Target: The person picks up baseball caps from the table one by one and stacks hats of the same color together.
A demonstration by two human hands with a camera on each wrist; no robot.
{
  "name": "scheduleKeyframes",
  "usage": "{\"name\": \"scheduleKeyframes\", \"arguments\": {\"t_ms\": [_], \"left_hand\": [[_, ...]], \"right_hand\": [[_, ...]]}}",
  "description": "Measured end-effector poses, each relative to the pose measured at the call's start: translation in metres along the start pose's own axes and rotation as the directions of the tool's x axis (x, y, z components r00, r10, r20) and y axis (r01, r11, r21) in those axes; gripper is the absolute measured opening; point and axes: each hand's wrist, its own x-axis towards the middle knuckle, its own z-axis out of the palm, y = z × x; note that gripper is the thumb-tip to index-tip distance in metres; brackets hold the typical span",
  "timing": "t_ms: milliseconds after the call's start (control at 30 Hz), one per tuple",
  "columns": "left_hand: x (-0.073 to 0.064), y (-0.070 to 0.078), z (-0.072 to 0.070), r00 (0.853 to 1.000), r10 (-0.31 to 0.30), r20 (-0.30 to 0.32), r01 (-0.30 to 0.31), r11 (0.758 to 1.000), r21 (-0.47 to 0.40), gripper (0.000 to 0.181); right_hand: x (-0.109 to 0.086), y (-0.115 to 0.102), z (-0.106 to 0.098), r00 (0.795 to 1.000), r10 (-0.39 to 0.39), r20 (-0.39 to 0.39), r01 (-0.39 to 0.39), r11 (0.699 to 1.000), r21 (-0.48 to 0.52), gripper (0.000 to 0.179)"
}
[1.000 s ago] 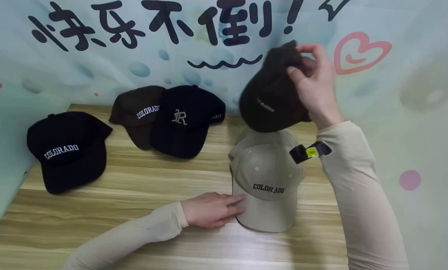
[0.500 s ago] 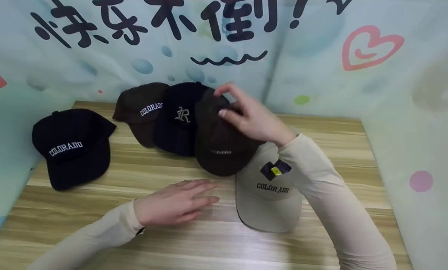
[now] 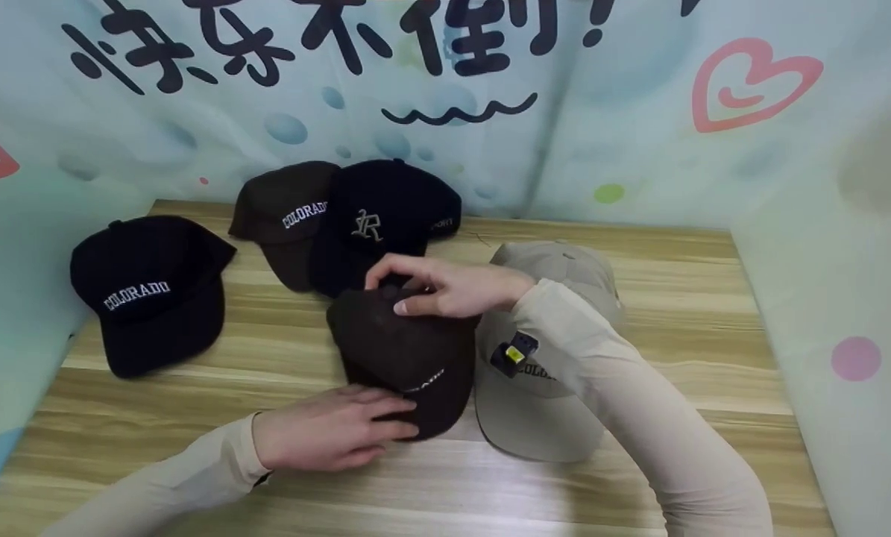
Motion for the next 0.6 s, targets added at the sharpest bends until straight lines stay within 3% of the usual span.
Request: {"name": "scheduleKeyframes", "arguments": {"t_ms": [133, 300, 400, 500, 600], "left_hand": [[0.002, 0.001, 0.005, 0.996, -0.022, 0.083, 0.022, 1.000, 0.001, 0.032], [0.006, -0.005, 0.011, 0.989, -0.041, 0.144, 0.048, 0.998, -0.046, 0.036], [0.007, -0.012, 0.017, 0.988, -0.036, 0.148, 0.052, 0.993, -0.109, 0.038], [0.007, -0.022, 0.022, 0.994, 0.001, 0.110, 0.019, 0.983, -0.182, 0.036], [0.008, -0.032, 0.023, 0.996, 0.022, 0.086, -0.001, 0.971, -0.240, 0.035]], "right_hand": [[0.008, 0.013, 0.003, 0.990, -0.020, -0.141, 0.003, 0.992, -0.123, 0.033], [0.011, 0.021, 0.009, 0.945, 0.010, -0.327, -0.112, 0.950, -0.292, 0.042], [0.008, 0.021, 0.018, 0.918, 0.008, -0.396, -0.176, 0.904, -0.389, 0.050], [0.001, 0.019, 0.035, 0.891, -0.059, -0.449, -0.193, 0.847, -0.496, 0.055], [-0.008, 0.017, 0.058, 0.879, -0.117, -0.463, -0.200, 0.790, -0.580, 0.050]]}}
